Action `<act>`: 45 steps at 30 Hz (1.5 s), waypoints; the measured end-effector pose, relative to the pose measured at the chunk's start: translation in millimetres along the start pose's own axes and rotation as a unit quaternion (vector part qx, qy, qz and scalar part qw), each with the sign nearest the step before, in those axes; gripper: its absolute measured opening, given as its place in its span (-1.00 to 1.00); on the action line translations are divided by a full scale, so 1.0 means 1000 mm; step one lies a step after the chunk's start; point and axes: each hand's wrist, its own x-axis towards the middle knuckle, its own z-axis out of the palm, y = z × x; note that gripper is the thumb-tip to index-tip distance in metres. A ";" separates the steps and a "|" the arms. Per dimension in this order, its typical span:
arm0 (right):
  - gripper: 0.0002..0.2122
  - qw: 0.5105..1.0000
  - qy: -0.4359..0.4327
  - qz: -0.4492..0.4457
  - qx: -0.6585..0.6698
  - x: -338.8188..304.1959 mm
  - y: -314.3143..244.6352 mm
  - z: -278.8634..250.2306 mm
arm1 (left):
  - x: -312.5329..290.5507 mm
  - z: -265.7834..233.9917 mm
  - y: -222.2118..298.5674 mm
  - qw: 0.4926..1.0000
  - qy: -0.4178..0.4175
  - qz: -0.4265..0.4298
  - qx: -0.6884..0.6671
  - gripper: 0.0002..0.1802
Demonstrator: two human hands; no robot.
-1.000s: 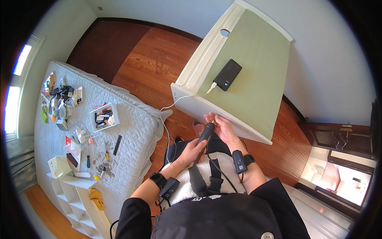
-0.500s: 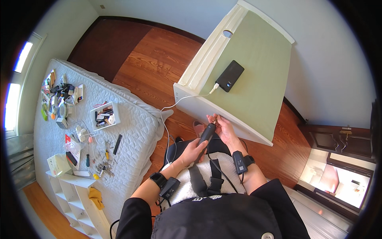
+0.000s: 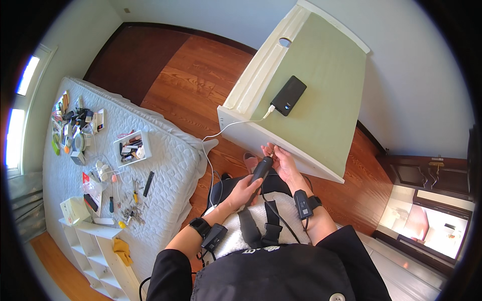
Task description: The person assembles a white furniture panel by driving screws with a cordless electric screwdriver and a manual screwdriver. They remove a protective film from the panel surface and continue fastening screws along the edge.
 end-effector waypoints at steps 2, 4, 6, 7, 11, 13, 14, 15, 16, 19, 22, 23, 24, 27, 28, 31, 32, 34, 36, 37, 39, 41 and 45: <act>-0.75 1.000 -0.002 -0.001 -0.010 -0.001 -0.002 -0.002 | 0.000 0.001 0.000 1.000 -0.004 -0.002 0.003 -0.65; -0.74 1.000 -0.013 0.005 -0.018 -0.002 -0.003 -0.002 | 0.000 0.001 -0.001 1.000 -0.003 0.003 0.001 -0.65; -0.73 1.000 -0.020 0.013 -0.014 -0.004 -0.005 -0.001 | 0.000 0.002 -0.001 1.000 -0.003 0.003 0.000 -0.65; -0.73 0.999 -0.027 0.018 -0.010 -0.005 -0.005 0.000 | 0.000 0.001 -0.001 1.000 -0.001 0.003 0.001 -0.64; -0.73 0.999 -0.029 0.039 -0.002 -0.007 -0.006 0.004 | 0.000 0.001 -0.001 1.000 0.007 0.000 0.004 -0.64; -0.72 0.999 -0.026 0.043 0.004 -0.007 -0.006 0.004 | 0.001 0.001 -0.001 1.000 0.004 0.004 0.000 -0.63; -0.72 0.999 -0.023 0.039 -0.003 -0.007 -0.006 0.004 | 0.001 0.001 -0.002 1.000 0.003 0.001 -0.004 -0.63; -0.72 0.999 -0.022 0.038 -0.005 -0.007 -0.005 0.004 | 0.001 0.001 -0.002 1.000 0.004 0.005 0.000 -0.63; -0.72 0.999 -0.018 0.039 -0.003 -0.007 -0.005 0.004 | 0.001 0.001 -0.002 1.000 0.005 0.004 0.002 -0.63; -0.72 0.999 -0.025 0.036 -0.001 -0.005 -0.004 0.003 | 0.001 0.001 -0.003 1.000 0.007 0.004 0.000 -0.63; -0.72 0.999 -0.028 0.033 -0.002 -0.004 -0.003 0.002 | 0.001 0.000 -0.003 1.000 0.010 0.005 0.004 -0.63; -0.72 0.999 -0.032 0.029 -0.003 -0.004 -0.002 0.002 | 0.001 0.000 -0.003 1.000 0.012 0.001 0.006 -0.63; -0.72 0.999 -0.032 0.029 0.000 -0.003 -0.002 0.002 | 0.001 0.000 -0.002 1.000 0.011 0.006 0.006 -0.63; -0.71 0.999 -0.032 0.026 0.003 -0.003 -0.002 0.002 | 0.000 0.000 -0.002 1.000 0.008 0.009 0.004 -0.63; -0.71 0.999 -0.031 0.025 0.004 -0.003 -0.002 0.002 | 0.000 0.000 -0.002 1.000 0.007 0.009 0.004 -0.63; -0.71 0.999 -0.029 0.029 0.008 -0.002 -0.002 0.002 | 0.001 0.000 -0.002 1.000 0.008 0.008 0.002 -0.63; -0.71 0.999 -0.032 0.024 0.002 -0.002 -0.002 0.002 | 0.001 0.000 -0.002 1.000 0.009 0.007 0.001 -0.63; -0.71 0.999 -0.026 0.026 0.005 -0.002 -0.002 0.002 | 0.001 -0.001 -0.002 1.000 0.009 0.006 0.000 -0.63; -0.71 0.999 -0.031 0.023 0.002 -0.002 -0.002 0.002 | 0.001 -0.001 -0.002 1.000 0.009 0.006 0.001 -0.63; -0.71 0.999 -0.030 0.026 0.010 -0.001 -0.001 0.002 | 0.001 -0.001 -0.002 1.000 0.009 0.006 0.001 -0.63; -0.71 0.999 -0.031 0.022 0.004 -0.001 -0.001 0.001 | 0.001 -0.001 -0.002 1.000 0.011 0.010 -0.001 -0.65; -0.71 0.999 -0.029 0.021 0.004 -0.001 -0.001 0.001 | 0.002 0.000 -0.002 1.000 0.012 0.016 -0.010 -0.67; -0.71 0.999 -0.023 0.020 0.009 0.001 0.000 0.000 | 0.002 -0.001 -0.002 1.000 0.012 0.013 -0.006 -0.66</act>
